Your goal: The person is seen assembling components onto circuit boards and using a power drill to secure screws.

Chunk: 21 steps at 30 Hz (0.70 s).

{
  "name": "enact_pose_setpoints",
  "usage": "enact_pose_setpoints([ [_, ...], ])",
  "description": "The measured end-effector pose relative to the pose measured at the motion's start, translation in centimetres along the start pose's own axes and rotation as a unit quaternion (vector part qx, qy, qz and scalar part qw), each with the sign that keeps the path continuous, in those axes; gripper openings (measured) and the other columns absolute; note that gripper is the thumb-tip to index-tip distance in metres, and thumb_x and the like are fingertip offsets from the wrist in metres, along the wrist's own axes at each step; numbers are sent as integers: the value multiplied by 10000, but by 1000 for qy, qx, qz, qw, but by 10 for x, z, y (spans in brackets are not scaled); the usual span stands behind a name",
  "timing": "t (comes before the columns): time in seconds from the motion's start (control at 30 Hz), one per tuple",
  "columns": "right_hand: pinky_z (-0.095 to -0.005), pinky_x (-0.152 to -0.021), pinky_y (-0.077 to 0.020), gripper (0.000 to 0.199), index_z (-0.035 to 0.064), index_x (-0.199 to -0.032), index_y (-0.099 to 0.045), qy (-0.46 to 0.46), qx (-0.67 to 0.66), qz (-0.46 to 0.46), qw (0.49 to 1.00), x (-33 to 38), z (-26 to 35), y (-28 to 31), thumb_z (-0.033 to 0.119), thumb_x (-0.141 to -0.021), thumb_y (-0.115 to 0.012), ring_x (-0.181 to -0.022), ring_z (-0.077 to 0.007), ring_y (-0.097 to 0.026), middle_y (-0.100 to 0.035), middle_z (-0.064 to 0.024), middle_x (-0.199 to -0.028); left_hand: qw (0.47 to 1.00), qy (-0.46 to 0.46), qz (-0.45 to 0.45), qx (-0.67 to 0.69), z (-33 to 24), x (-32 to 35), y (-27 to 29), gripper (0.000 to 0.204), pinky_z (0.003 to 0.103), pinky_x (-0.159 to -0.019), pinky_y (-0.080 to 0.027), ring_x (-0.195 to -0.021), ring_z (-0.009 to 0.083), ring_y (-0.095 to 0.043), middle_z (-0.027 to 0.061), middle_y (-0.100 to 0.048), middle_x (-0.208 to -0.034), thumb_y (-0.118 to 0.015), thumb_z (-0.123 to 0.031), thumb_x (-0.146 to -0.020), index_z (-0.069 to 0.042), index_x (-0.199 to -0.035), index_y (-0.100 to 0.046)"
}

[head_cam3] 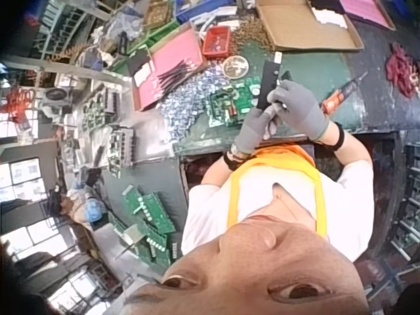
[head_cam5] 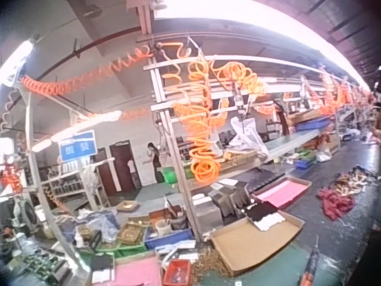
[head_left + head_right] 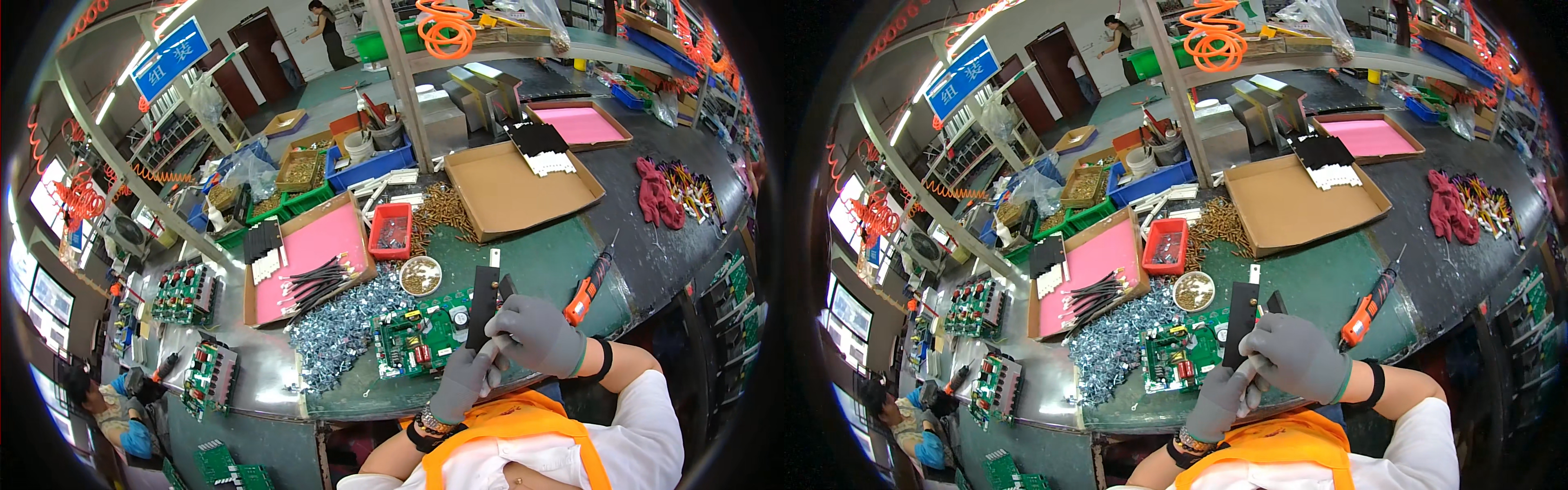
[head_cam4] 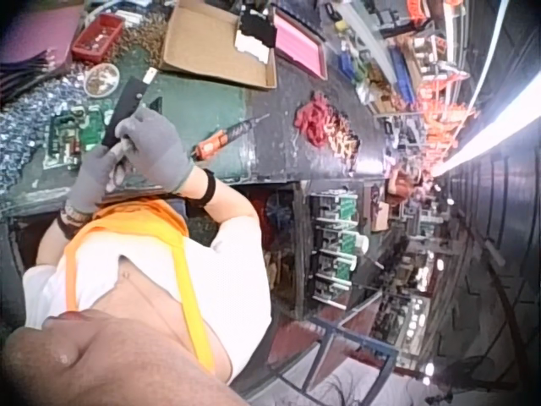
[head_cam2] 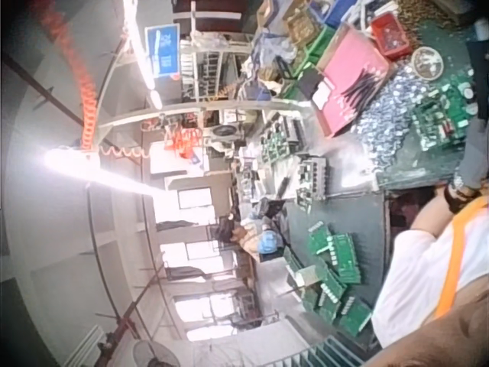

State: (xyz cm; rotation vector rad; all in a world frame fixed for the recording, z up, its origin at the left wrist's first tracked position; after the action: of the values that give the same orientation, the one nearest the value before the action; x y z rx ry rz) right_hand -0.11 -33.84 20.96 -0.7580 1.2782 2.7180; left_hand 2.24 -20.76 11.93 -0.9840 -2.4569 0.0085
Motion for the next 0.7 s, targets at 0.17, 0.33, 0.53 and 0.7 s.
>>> enact_pose_setpoints([
  [0.17, -397, -633, -504, 130, 110, -879, -626, -7, 32, 0, 999, -1, 4, -1, 53, -765, -651, -772, -286, -605, -585, -79, -797, 999, -17, -1, 39, -1, 3, 0, 396, 213, -394, -324, -410, 75, -450, 27, -566, -586, -529, -371, -981, -22, -821, -623],
  [0.33, -388, -639, -508, 117, 113, -877, -625, -13, 73, 5, 997, -3, 6, 1, 85, -769, -661, -768, -278, -609, -590, -69, -818, 997, -33, -11, 69, -3, 6, 0, 285, 209, -385, -343, -422, 69, -454, 42, -604, -682, -528, -307, -987, -29, -956, -581],
  [0.53, -381, -629, -508, 120, 116, -862, -613, -1, 33, -5, 999, -3, 7, 3, 67, -769, -671, -764, -276, -614, -596, -67, -790, 997, -37, 5, 60, -7, 10, -1, 271, 198, -395, -370, -468, 65, -484, 49, -614, -759, -518, -295, -992, -31, -1046, -550],
  [0.7, -381, -600, -498, 141, 119, -861, -611, 2, -7, -10, 1000, -4, 3, 2, 50, -764, -688, -730, -281, -608, -593, -73, -771, 997, -40, 15, 61, -8, 11, -1, 289, 196, -396, -372, -475, 62, -489, 49, -614, -763, -500, -308, -999, -28, -1050, -550],
])
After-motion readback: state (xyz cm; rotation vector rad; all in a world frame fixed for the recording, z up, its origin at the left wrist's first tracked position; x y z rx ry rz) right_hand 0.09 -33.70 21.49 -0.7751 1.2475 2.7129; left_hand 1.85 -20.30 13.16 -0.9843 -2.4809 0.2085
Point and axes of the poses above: each hand's wrist, its own x-axis away from the middle knuckle, its own y-axis out of the back of the hand, z = x × y, the point moved 5 cm from there along -x, towards the middle knuckle
